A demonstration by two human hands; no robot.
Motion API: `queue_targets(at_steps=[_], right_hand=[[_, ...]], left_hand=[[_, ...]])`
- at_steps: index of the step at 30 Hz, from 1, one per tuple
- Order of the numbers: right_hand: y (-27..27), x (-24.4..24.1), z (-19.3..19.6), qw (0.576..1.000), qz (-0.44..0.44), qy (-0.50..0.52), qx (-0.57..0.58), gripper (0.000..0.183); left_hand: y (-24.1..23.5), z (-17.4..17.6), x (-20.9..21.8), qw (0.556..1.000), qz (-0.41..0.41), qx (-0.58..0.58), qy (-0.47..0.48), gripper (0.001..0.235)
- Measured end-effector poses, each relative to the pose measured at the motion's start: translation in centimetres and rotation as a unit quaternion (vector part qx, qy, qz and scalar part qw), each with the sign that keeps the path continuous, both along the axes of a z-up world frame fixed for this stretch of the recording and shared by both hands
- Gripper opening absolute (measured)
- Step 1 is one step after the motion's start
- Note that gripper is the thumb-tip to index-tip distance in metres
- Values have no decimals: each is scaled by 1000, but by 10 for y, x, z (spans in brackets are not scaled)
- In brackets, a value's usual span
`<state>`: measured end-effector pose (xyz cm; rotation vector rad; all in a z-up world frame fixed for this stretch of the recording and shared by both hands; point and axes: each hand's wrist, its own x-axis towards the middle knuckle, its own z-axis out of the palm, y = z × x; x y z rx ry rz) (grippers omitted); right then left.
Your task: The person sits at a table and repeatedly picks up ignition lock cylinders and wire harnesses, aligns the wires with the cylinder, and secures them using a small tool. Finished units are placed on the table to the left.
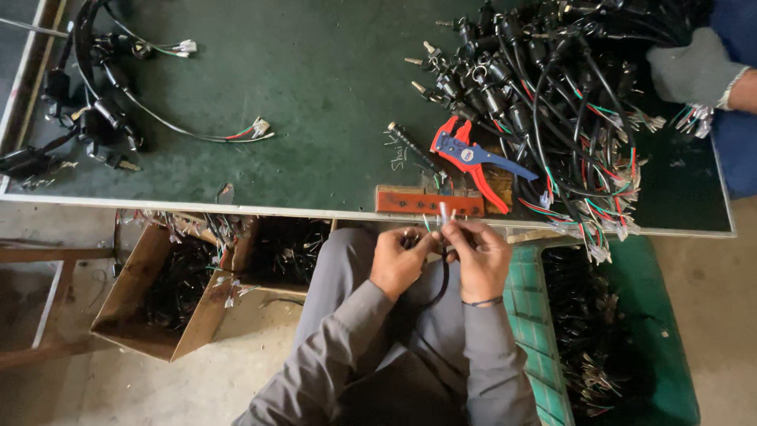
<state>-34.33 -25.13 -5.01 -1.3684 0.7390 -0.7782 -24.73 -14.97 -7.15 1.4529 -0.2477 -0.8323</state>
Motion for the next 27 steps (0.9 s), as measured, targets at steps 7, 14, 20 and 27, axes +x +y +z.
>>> queue_targets(at_steps=[7,14,20,27], right_hand=[[-5,-5,11,984,-1,103,-144,10],[-7,-8,9,938,4,220,-269,11],[-7,-1,5,954,3,192,-231,10],[-5,5,-9,953,-42,132,-270,11]], left_hand=[[1,-2,7,999,-6,-27,-19,19],[1,1,3,999,1,-37,19,21],[3,6,5,999,-2,-35,20,21],[3,9,5,999,1,-31,38,19]])
